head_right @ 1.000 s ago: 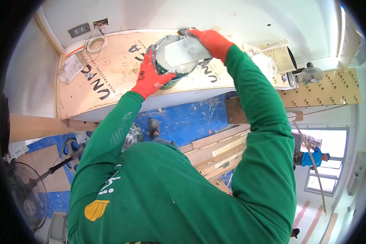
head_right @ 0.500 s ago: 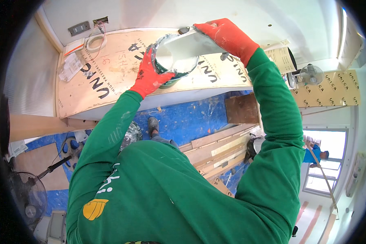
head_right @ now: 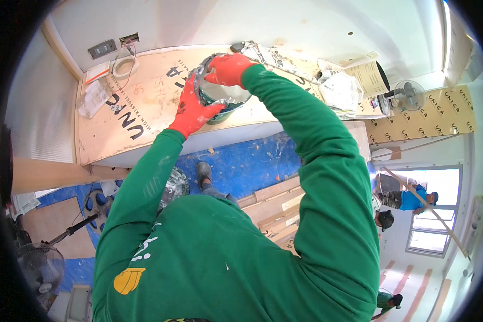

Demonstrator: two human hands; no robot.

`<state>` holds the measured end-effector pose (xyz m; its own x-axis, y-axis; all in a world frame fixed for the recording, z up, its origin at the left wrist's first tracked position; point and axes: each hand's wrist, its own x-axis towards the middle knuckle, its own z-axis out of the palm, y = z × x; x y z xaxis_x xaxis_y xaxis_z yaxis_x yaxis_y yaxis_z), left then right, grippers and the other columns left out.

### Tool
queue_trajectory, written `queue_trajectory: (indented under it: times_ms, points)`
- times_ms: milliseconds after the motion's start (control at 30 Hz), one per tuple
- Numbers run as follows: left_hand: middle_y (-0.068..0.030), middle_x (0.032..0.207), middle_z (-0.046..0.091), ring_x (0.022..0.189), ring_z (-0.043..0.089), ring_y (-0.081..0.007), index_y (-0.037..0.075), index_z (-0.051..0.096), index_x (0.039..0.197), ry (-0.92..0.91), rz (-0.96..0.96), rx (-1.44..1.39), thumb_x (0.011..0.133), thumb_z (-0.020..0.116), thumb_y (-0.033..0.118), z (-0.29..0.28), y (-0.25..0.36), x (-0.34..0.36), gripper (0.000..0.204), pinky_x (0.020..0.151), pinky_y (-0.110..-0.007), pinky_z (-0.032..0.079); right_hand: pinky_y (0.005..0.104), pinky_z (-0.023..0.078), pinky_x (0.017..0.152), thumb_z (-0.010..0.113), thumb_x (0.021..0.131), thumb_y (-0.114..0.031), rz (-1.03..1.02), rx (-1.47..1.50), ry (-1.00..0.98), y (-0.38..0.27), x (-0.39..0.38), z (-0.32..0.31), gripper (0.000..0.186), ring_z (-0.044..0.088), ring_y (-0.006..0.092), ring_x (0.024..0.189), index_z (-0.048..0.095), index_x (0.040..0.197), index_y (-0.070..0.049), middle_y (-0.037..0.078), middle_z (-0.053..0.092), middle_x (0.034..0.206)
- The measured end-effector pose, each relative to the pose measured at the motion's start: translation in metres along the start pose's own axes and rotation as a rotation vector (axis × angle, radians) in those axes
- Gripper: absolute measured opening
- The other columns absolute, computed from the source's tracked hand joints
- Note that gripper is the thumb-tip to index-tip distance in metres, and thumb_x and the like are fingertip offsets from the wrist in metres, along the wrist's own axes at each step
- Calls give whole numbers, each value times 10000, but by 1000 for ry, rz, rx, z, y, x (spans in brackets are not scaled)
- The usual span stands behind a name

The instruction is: The person stirs a white substance in a bucket using a flat scraper and pours liquid from a metal tin into the bucket.

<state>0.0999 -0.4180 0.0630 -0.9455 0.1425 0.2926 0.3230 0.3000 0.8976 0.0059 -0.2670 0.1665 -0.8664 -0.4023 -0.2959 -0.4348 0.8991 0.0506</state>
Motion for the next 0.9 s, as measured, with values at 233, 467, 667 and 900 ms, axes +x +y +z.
queue_trajectory:
  times_ms: [233,467,667,900]
  points:
    - [-211,1523,367,1422,383,-338,-2,234,1551,56,-3,64,703,885,420,-2,-5,-4,1150,1170,-426,346,436,513,934,563,958,-380,-107,-168,-243,1,22,-4,485,669,350,1073,599,1358,-110,165,711,1120]
    - [-239,1559,301,1452,305,-385,13,232,1558,16,-13,-34,680,867,512,3,-10,-1,1193,1202,-459,272,420,538,850,500,953,-93,-471,-97,43,52,9,5,414,687,371,953,571,1361,-101,206,705,1049]
    - [-242,1555,299,1453,295,-373,-1,222,1553,37,6,-153,673,877,461,12,-18,1,1190,1203,-453,269,397,562,743,553,976,-328,-86,432,116,50,-61,-78,394,686,264,870,679,1237,-61,150,726,1001]
    - [-201,1512,371,1412,391,-296,-32,192,1543,44,63,-97,683,914,272,6,-13,1,1163,1172,-405,349,293,519,787,636,975,-419,179,545,170,13,-86,-119,455,650,150,804,742,1114,1,99,740,904]
